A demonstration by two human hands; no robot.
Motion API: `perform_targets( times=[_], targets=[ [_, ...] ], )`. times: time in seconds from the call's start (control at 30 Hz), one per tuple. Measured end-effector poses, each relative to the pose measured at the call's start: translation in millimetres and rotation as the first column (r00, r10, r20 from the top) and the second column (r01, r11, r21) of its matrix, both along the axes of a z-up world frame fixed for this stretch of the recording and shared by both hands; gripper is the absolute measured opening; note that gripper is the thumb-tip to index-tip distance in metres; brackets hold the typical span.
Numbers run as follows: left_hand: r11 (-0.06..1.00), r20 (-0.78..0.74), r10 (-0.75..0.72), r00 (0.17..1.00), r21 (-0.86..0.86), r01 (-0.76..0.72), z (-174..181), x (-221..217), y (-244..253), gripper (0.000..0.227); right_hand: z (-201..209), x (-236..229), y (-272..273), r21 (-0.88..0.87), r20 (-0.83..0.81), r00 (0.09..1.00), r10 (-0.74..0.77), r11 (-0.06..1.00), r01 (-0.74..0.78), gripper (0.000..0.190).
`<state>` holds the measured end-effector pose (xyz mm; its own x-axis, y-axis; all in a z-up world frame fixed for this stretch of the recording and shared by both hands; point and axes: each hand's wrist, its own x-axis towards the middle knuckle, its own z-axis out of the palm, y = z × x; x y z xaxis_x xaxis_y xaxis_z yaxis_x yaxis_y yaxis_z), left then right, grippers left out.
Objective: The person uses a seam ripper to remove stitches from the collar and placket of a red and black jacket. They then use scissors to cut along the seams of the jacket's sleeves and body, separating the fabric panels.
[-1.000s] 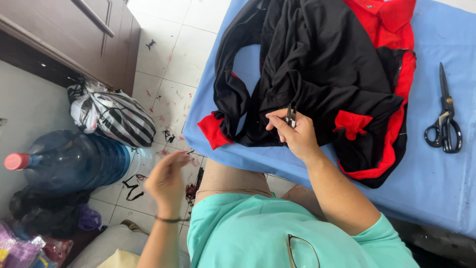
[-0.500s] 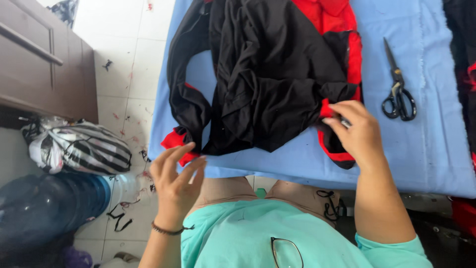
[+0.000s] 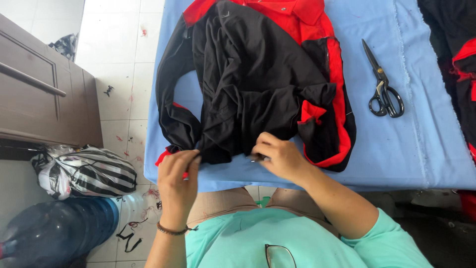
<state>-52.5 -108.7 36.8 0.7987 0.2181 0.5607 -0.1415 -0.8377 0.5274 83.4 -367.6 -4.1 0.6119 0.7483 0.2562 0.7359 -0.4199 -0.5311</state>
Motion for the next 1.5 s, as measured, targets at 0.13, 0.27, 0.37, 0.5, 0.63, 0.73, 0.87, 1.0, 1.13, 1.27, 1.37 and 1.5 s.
perform_targets(
  times=[0.13, 0.27, 0.37, 0.5, 0.63, 0.73, 0.87, 1.0, 1.13, 1.27, 1.37, 1.5],
  targets=[
    [0.955, 0.098, 0.15, 0.984, -0.27, -0.119, 1, 13, 29, 0.012, 4, 30, -47, 0.327, -0.119, 0.935, -0.334, 0.876, 0.355, 0.017],
    [0.903, 0.107, 0.359, 0.927, -0.292, -0.316, -3, 23, 58, 0.006, 47, 47, -144, 0.65, -0.505, 0.675, -0.538, 0.278, 0.708, 0.015],
    [0.795, -0.005, 0.331, 0.944, -0.537, -0.282, -2, 35, 71, 0.008, 68, 27, -189, 0.77, -0.353, 0.697, -0.623, 0.229, 0.595, 0.016],
    [0.93, -0.131, 0.272, 0.953, -0.217, -0.296, -7, 35, 77, 0.039, 54, -13, -188, 0.49, -0.395, 0.605, -0.691, 0.398, 0.775, 0.013],
    [0.998, -0.024, -0.026, 0.999, 0.056, 0.027, 20, 45, 46, 0.035, 49, -28, -174, 0.317, -0.326, 0.633, -0.702, 0.55, 0.773, 0.012],
    [0.927, -0.184, -0.1, 0.978, 0.341, 0.159, 20, 62, 40, 0.044, 49, -27, -174, 0.333, -0.302, 0.635, -0.712, 0.545, 0.769, 0.012],
    [0.725, -0.253, -0.176, 0.951, 0.62, 0.299, -1, 97, 57, 0.016, 52, -20, -182, 0.348, -0.269, 0.6, -0.754, 0.505, 0.79, 0.013],
    [0.86, -0.392, -0.226, 0.891, 0.348, 0.372, 49, 137, 67, 0.01, 55, -13, -203, 0.399, -0.228, 0.538, -0.812, 0.426, 0.812, 0.014],
    [0.992, -0.106, -0.109, 0.988, 0.053, 0.115, 93, 181, 114, 0.015, 84, -16, -202, 0.612, -0.181, 0.587, -0.789, 0.377, 0.696, 0.01],
    [0.988, 0.265, -0.036, 0.964, 0.155, -0.006, 82, 209, 162, 0.034, 118, -23, -150, 0.738, -0.249, 0.882, -0.4, 0.512, 0.44, 0.029],
    [0.994, 0.236, 0.046, 0.971, 0.084, -0.068, 49, 182, 159, 0.061, 119, -5, -123, 0.618, -0.229, 0.913, -0.339, 0.674, 0.405, 0.027],
    [0.984, 0.09, 0.18, 0.98, -0.002, -0.18, 10, 122, 92, 0.019, 86, 31, -136, 0.378, -0.336, 0.764, -0.551, 0.664, 0.645, 0.03]
  ],
)
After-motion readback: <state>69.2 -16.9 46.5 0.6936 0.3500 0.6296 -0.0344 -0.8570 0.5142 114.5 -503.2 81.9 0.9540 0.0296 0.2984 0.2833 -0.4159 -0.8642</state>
